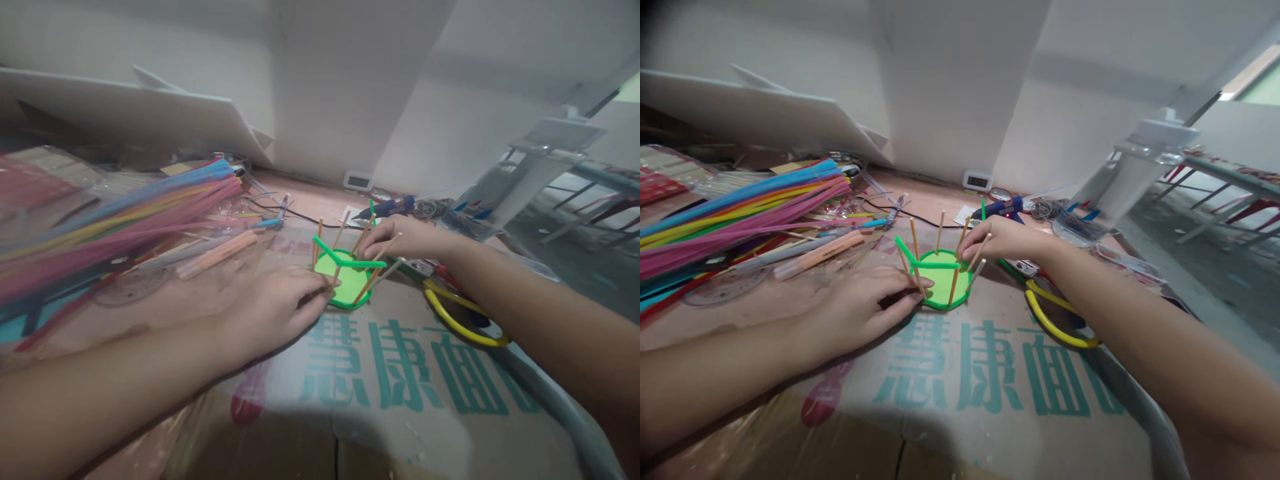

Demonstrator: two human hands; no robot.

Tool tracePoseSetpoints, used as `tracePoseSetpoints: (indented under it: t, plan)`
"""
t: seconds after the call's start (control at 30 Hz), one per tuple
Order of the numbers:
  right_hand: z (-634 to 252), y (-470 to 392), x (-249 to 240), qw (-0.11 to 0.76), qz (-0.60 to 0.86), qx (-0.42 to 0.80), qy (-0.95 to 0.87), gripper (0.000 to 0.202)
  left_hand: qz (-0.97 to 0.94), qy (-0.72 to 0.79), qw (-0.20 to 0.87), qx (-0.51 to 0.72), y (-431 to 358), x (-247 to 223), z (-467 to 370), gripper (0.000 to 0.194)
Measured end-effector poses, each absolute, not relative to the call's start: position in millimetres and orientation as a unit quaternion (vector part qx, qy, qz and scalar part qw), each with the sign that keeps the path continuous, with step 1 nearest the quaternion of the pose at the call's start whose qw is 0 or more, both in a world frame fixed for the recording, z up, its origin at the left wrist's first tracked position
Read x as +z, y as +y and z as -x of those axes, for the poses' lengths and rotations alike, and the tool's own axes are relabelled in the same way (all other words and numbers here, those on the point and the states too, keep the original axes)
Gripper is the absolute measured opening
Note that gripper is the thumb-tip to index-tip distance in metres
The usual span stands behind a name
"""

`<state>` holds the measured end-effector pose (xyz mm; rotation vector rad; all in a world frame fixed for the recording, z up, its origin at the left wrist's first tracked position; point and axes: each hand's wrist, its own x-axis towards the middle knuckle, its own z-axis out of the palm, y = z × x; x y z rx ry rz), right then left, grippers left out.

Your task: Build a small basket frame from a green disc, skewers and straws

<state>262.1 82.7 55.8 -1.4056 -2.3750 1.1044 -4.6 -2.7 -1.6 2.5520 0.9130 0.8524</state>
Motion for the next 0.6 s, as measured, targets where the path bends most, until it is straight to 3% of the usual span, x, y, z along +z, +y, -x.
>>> tracePoseSetpoints:
  t: [0.13,0.3,0.37,0.47,0.6]
  plan:
    - [-282,76,62,0.144,0.505,0.345,-0.778,0.023,-0.888,0.312,0.145,0.305,-3,-2,6,0.021]
    - [-299,51,74,0.381,0.441,0.467,-0.666,0.028,-0.889,0.312,0.141,0.304,-3,-4,6,0.020]
    - [-306,38,79,0.439,0.427,0.492,-0.619,0.030,-0.890,0.312,0.137,0.303,-3,-4,7,0.019]
    - [-323,23,85,0.445,0.475,0.457,-0.606,0.032,-0.890,0.314,0.133,0.301,-4,-5,7,0.018]
    - [-362,6,92,0.302,0.640,0.250,-0.661,0.044,-0.890,0.314,0.137,0.302,-4,-6,7,0.018]
